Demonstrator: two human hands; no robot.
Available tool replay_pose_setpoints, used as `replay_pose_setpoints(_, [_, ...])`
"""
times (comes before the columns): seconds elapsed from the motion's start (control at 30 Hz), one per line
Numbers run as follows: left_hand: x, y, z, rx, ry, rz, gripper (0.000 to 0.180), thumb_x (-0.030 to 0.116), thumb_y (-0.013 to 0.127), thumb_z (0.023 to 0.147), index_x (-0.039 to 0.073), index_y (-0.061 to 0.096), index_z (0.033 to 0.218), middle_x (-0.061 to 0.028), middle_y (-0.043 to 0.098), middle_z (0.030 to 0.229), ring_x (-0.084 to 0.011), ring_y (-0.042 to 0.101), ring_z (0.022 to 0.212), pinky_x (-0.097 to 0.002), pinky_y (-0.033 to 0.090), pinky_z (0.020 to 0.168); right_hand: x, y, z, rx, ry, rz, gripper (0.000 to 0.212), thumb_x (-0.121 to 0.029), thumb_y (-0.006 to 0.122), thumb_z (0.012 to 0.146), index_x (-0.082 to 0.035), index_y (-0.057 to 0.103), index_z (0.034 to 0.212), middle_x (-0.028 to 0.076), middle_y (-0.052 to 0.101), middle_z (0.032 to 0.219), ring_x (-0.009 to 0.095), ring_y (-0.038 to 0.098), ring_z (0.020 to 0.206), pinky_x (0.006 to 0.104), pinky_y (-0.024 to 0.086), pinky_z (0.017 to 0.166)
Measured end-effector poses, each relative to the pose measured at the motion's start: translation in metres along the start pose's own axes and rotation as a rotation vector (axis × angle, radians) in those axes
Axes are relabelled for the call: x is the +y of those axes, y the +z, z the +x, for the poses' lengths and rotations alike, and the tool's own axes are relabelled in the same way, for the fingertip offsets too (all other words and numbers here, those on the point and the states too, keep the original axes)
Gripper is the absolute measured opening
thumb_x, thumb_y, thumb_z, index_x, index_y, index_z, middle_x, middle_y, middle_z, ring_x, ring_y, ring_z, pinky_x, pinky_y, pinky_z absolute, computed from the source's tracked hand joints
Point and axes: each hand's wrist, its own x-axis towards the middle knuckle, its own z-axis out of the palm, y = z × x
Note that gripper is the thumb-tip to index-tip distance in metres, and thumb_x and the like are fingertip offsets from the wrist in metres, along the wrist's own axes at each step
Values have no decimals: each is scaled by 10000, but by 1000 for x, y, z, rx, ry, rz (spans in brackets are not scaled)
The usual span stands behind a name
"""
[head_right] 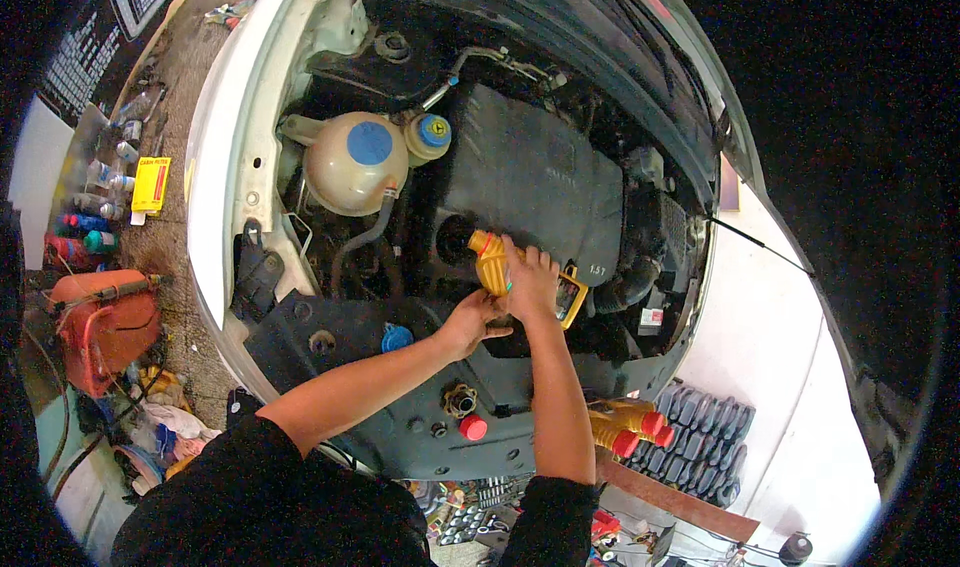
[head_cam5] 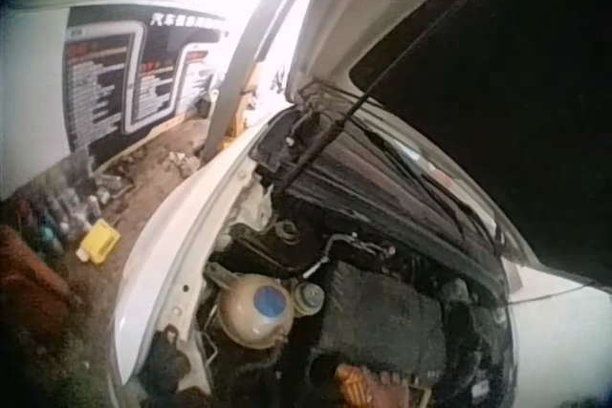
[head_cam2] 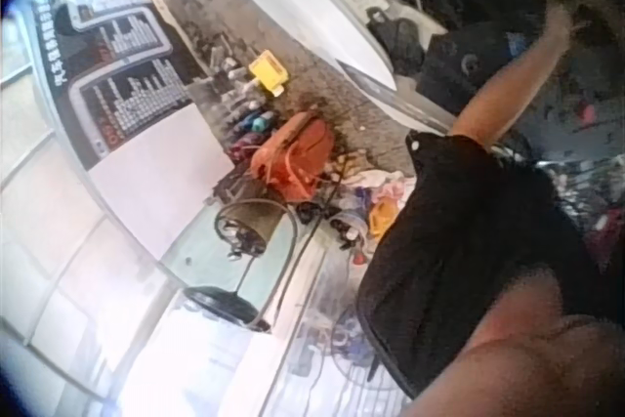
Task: The person opens a yellow motor oil bottle and pours its contents into the engine oil filler of a white car with the hood open. After pouring, the person closes the bottle and places it back on the engine bay.
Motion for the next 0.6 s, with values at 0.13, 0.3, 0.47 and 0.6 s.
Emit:
replay_pose_setpoints(0.13, [5, 7, -8, 7, 17, 11, 500, 105, 571, 980, 88, 420, 1456, -41, 540, 1391, -225, 539, 1285, -534, 467, 1077, 7, 8, -6, 72, 17, 80, 1203, -235, 942, 513, -248, 380, 1576, 106, 583, 1233, 344, 545, 1166, 475, 420, 998])
replay_pose_setpoints(0.3, [7, 3, -10, -40, 34, 44, 540, 72, 562, 980, 97, 394, 1492, -42, 528, 1407, -219, 523, 1308, -523, 464, 1073, 6, 8, -9, 107, 17, 146, 1200, -231, 934, 506, -246, 385, 1573, 102, 582, 1223, 350, 541, 1169, 484, 416, 1011])
replay_pose_setpoints(0.47, [3, -3, -9, -53, 68, 42, 543, 27, 537, 981, 103, 390, 1498, -40, 525, 1398, -215, 519, 1316, -508, 464, 1073, 7, 13, -6, 108, 8, 171, 1204, -242, 935, 513, -238, 376, 1580, 112, 576, 1230, 352, 535, 1172, 487, 400, 1018])
replay_pose_setpoints(0.6, [4, -1, -9, -62, 59, 45, 557, 14, 534, 978, 104, 385, 1506, -40, 515, 1400, -210, 525, 1314, -497, 464, 1075, 7, 12, -9, 119, 21, 173, 1204, -250, 938, 515, -245, 376, 1579, 111, 579, 1224, 353, 538, 1174, 494, 408, 1016])
